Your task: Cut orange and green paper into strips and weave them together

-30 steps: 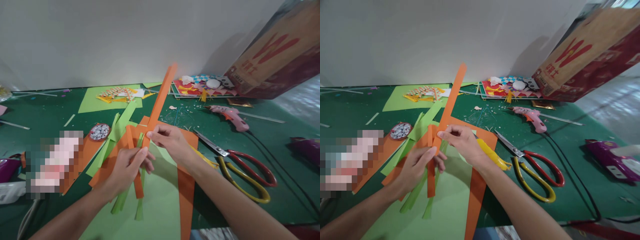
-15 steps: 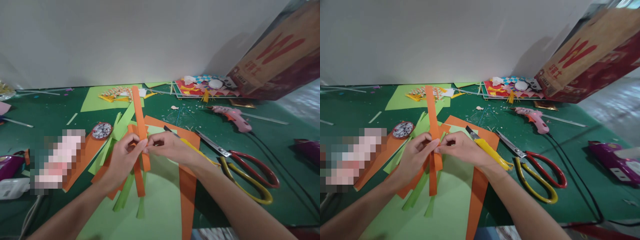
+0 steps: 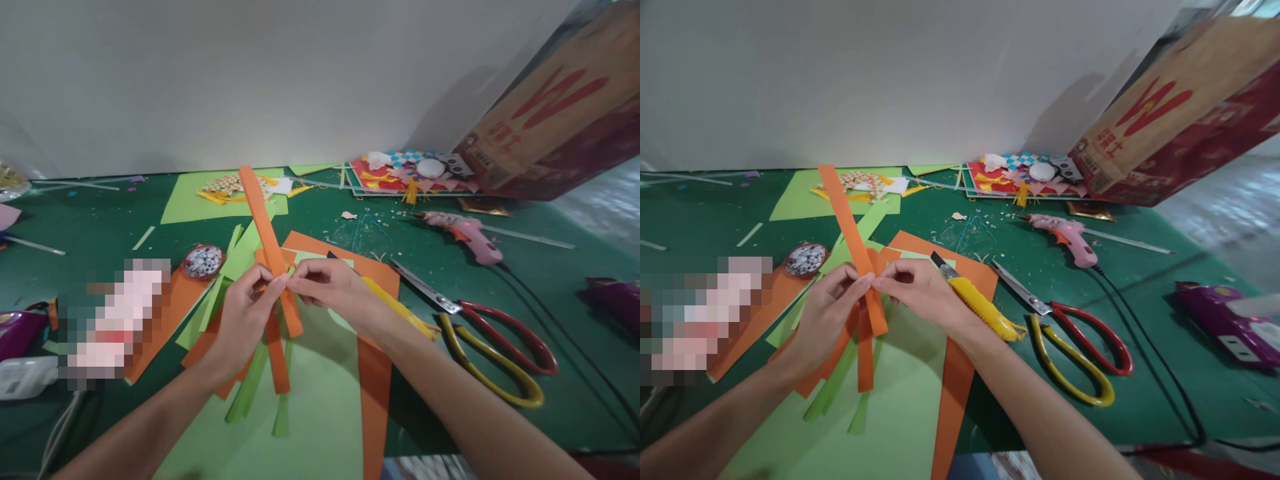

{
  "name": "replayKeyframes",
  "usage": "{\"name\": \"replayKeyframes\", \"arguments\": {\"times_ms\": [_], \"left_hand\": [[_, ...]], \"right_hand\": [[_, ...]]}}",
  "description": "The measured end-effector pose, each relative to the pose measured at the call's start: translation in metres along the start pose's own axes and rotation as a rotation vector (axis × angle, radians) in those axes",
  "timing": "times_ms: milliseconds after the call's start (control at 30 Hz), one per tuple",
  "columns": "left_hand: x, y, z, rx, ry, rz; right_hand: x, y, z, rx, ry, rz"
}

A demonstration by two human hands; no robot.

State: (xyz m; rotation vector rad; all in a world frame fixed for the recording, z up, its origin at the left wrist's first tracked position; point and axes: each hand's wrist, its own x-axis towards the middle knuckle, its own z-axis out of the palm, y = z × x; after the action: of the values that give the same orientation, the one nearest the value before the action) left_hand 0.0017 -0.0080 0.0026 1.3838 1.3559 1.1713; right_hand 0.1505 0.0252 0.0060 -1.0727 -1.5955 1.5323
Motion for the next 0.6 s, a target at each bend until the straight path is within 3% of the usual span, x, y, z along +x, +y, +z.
{"name": "replayKeyframes", "arguments": {"times_ms": [600], "left_hand": [[0.0084, -0.0019, -0.0081, -0.052, 0.140, 0.008]], "right_hand": [[0.0001, 0.0068, 0.0025, -0.075, -0.180, 0.044]]}}
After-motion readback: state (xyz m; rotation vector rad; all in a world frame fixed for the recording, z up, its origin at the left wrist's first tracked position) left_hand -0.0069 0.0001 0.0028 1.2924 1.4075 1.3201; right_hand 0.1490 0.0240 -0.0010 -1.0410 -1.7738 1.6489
